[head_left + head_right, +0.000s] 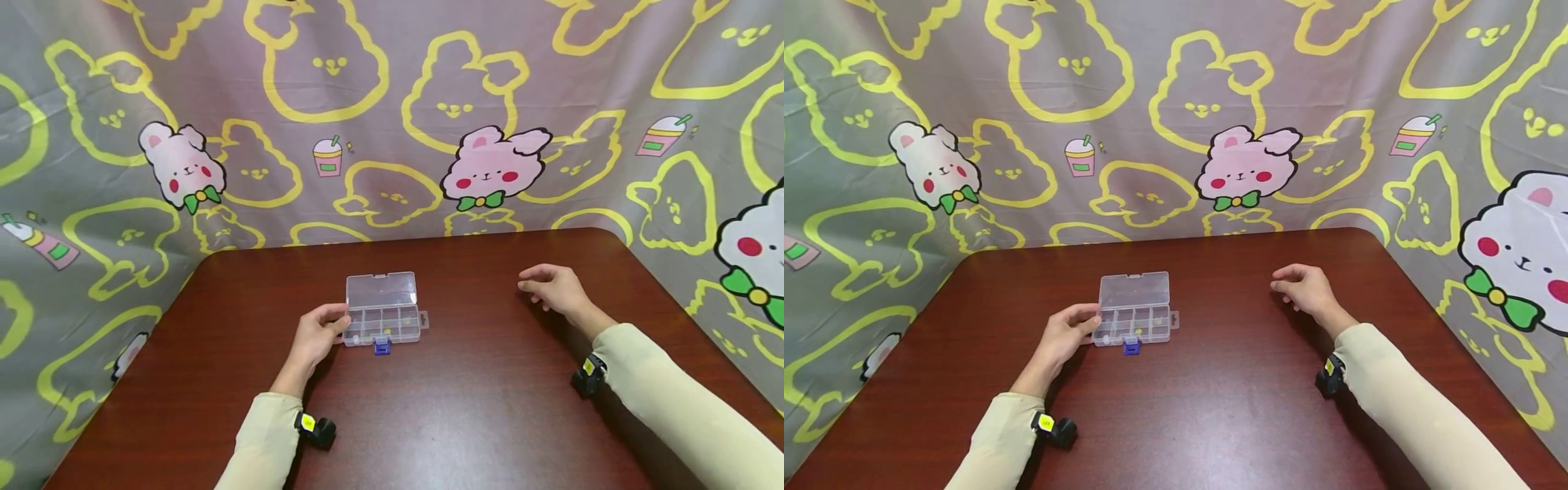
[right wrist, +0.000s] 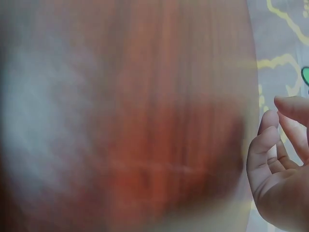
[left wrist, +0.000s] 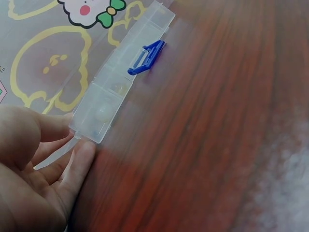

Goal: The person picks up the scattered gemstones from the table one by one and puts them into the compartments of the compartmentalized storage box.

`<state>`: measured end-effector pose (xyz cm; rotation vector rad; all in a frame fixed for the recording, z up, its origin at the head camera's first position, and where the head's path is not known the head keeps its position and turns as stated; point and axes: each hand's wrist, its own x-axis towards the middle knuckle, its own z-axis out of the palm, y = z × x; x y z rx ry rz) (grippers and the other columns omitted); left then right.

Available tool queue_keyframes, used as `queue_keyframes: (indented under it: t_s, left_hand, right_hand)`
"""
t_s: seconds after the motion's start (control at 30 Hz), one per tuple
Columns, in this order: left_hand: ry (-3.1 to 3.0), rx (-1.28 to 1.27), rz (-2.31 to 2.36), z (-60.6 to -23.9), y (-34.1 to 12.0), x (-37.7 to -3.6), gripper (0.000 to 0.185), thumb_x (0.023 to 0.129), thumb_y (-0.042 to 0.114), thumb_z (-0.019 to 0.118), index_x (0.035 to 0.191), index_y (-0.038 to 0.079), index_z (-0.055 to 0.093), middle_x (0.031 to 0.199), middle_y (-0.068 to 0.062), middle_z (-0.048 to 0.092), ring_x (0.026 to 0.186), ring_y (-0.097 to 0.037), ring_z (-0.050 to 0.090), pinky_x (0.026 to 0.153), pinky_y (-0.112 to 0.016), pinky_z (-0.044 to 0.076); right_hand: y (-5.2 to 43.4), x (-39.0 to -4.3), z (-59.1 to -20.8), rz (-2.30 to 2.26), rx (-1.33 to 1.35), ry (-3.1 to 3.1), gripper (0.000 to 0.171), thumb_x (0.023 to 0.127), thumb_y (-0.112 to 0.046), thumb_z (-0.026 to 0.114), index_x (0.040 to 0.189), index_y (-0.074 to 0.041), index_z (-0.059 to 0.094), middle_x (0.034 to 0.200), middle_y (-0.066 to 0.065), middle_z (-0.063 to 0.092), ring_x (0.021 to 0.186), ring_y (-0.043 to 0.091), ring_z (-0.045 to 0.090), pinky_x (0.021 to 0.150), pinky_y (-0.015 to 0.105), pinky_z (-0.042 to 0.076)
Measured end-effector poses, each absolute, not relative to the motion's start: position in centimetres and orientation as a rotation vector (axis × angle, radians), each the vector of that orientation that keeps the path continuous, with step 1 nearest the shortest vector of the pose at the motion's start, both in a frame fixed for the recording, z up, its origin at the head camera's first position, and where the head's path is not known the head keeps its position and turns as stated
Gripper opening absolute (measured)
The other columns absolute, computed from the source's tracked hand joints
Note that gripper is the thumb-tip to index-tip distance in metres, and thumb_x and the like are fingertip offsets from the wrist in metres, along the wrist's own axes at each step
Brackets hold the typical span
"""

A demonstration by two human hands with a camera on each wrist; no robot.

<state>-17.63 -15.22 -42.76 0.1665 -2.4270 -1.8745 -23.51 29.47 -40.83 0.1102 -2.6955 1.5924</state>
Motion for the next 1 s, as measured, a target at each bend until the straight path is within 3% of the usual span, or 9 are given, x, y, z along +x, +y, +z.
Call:
queue_keyframes:
  t_s: [0.73,1.0]
  left_hand:
    - [-2.415,0.16,-1.894,-42.5,-15.4,-17.6,0.028,0.092,-0.001,0.069,0.12,-0.003,0.069,0.113,-0.021,0.068,0.089,-0.018,0.067,0.068,-0.03,0.059]
    - [-2.409,0.143,-1.908,-42.4,-15.2,-17.4,0.028,0.092,0.0,0.069,0.121,-0.003,0.068,0.113,-0.021,0.068,0.091,-0.02,0.067,0.07,-0.032,0.059]
  right_hand:
    - [31.3,-25.6,-40.4,1.559,-0.065,-2.74,0.038,0.093,-0.013,0.071,0.123,0.009,0.063,0.081,-0.001,0.071,0.064,0.012,0.061,0.053,0.03,0.053]
    - [31.1,-26.2,-40.1,1.539,-0.144,-2.777,0.039,0.093,-0.013,0.071,0.123,0.01,0.06,0.073,0.001,0.066,0.063,0.012,0.06,0.053,0.03,0.053]
